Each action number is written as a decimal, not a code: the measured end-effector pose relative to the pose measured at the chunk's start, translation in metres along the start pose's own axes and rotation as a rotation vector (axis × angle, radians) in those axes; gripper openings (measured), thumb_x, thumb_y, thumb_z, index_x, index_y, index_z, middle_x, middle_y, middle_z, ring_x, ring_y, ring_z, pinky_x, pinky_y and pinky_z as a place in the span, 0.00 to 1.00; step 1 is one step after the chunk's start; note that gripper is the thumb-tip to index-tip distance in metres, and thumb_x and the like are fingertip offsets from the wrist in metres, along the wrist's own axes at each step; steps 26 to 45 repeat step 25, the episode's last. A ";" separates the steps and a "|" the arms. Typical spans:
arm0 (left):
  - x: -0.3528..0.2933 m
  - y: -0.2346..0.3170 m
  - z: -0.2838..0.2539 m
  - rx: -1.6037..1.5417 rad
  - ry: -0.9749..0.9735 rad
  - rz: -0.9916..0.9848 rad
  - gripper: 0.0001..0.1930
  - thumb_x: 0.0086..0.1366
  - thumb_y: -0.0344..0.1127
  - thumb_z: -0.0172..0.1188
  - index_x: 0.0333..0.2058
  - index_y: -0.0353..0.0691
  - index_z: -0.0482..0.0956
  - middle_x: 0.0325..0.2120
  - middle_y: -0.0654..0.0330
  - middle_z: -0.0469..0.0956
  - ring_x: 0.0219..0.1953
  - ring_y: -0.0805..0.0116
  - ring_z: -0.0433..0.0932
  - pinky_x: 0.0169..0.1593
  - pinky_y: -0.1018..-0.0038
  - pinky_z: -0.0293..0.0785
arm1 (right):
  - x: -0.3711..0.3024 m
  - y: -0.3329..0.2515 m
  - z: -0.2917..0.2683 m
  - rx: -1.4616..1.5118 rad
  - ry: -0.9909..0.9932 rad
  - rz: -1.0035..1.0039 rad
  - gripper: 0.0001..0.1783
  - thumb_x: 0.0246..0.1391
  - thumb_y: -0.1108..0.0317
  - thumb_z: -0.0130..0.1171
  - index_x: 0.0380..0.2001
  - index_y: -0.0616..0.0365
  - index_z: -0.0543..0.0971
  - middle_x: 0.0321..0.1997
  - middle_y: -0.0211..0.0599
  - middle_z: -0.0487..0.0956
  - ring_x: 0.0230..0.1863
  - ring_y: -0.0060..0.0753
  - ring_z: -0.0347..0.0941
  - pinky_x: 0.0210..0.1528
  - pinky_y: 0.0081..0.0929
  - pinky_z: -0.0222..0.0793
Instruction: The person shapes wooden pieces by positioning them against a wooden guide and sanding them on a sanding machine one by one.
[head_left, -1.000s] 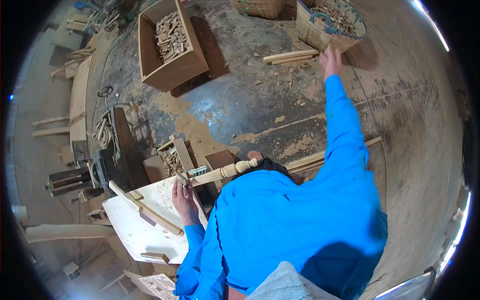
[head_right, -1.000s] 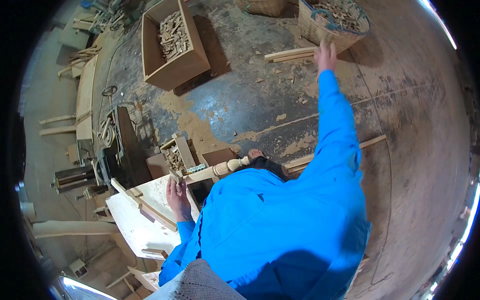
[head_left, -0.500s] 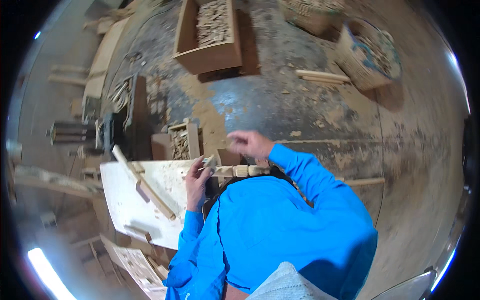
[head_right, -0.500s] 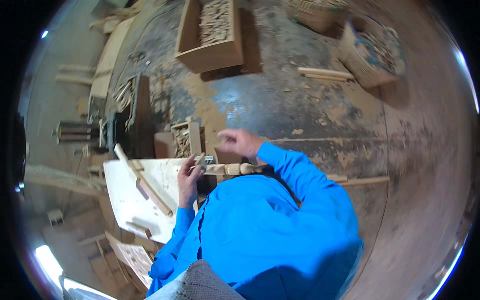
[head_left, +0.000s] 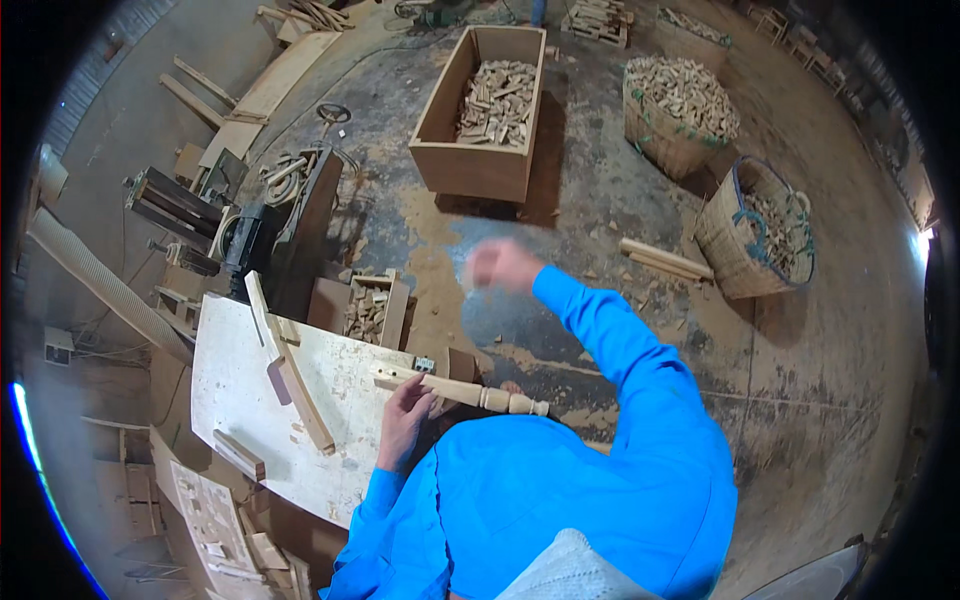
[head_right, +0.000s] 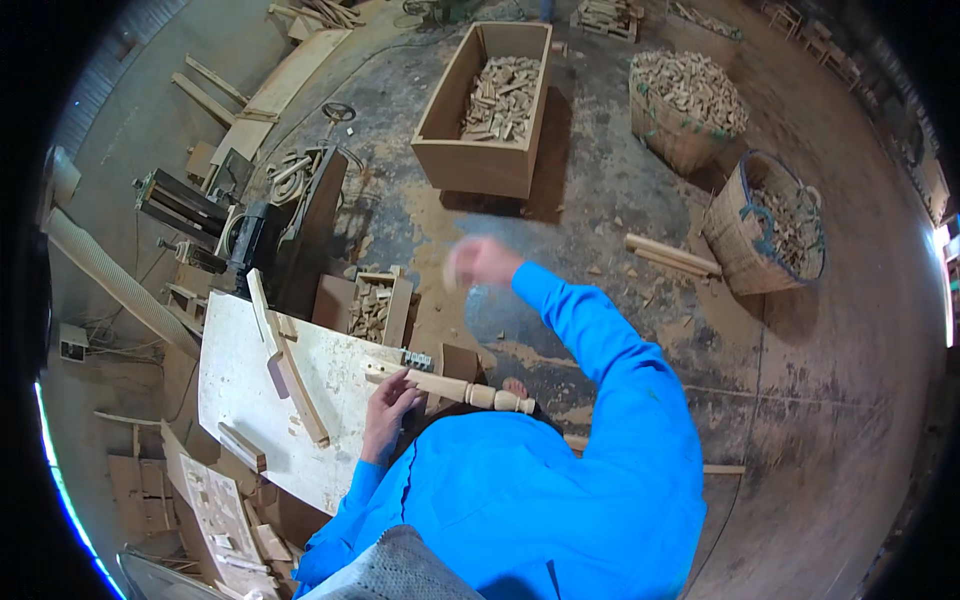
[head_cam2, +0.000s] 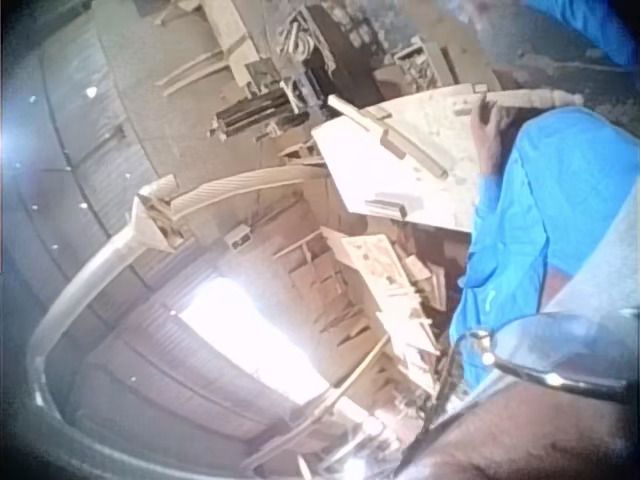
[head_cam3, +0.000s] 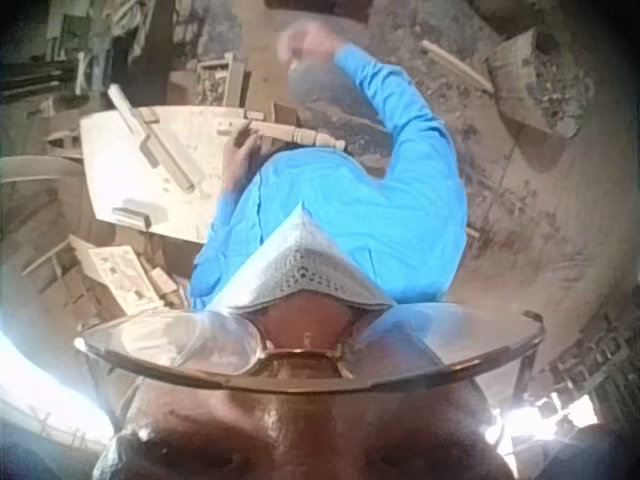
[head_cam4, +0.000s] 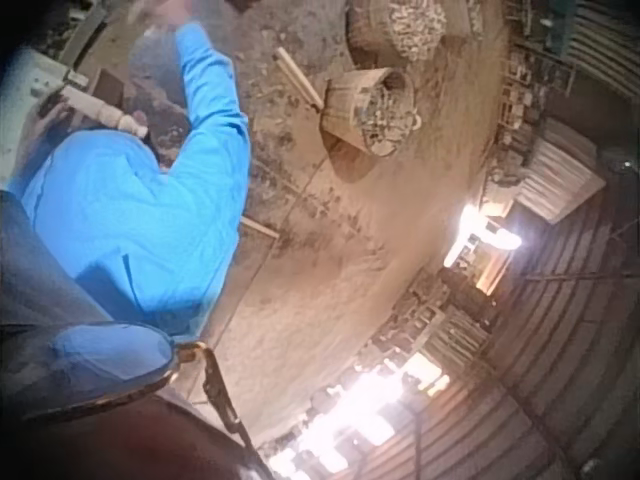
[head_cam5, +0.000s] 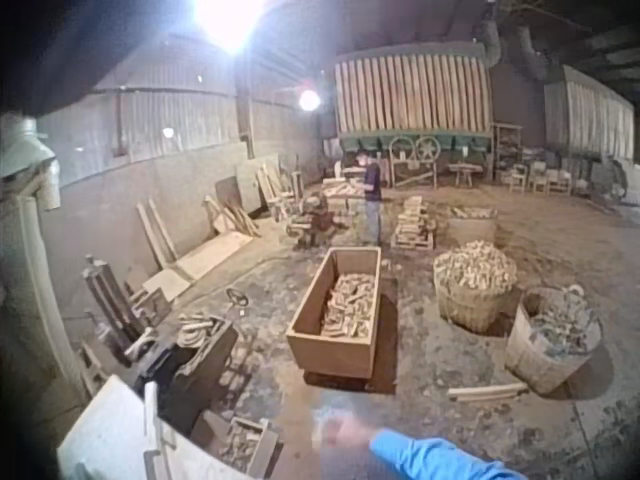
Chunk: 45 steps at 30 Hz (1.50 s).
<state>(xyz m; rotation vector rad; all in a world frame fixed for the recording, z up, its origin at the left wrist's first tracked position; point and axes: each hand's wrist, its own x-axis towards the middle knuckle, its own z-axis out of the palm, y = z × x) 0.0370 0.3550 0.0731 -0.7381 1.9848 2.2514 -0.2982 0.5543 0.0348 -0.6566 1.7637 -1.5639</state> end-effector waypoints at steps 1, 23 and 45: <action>0.001 -0.001 -0.002 -0.009 -0.013 0.013 0.24 0.72 0.29 0.64 0.65 0.34 0.74 0.48 0.59 0.80 0.46 0.73 0.80 0.50 0.75 0.80 | 0.025 -0.003 -0.045 0.355 0.105 0.005 0.22 0.67 0.49 0.62 0.52 0.55 0.83 0.45 0.41 0.86 0.45 0.34 0.82 0.49 0.34 0.77; -0.017 -0.015 -0.089 -0.020 0.383 0.055 0.22 0.74 0.36 0.64 0.62 0.33 0.77 0.44 0.59 0.81 0.44 0.72 0.81 0.50 0.76 0.80 | -0.078 0.016 0.190 -0.499 -0.267 0.096 0.42 0.61 0.43 0.65 0.69 0.59 0.69 0.58 0.57 0.82 0.57 0.58 0.81 0.62 0.53 0.73; -0.018 -0.018 -0.104 0.007 0.444 0.085 0.22 0.74 0.36 0.64 0.63 0.36 0.77 0.44 0.60 0.81 0.45 0.72 0.81 0.53 0.75 0.79 | -0.084 0.024 0.206 -0.654 -0.309 0.104 0.48 0.61 0.40 0.64 0.76 0.49 0.60 0.65 0.57 0.78 0.64 0.54 0.77 0.68 0.48 0.69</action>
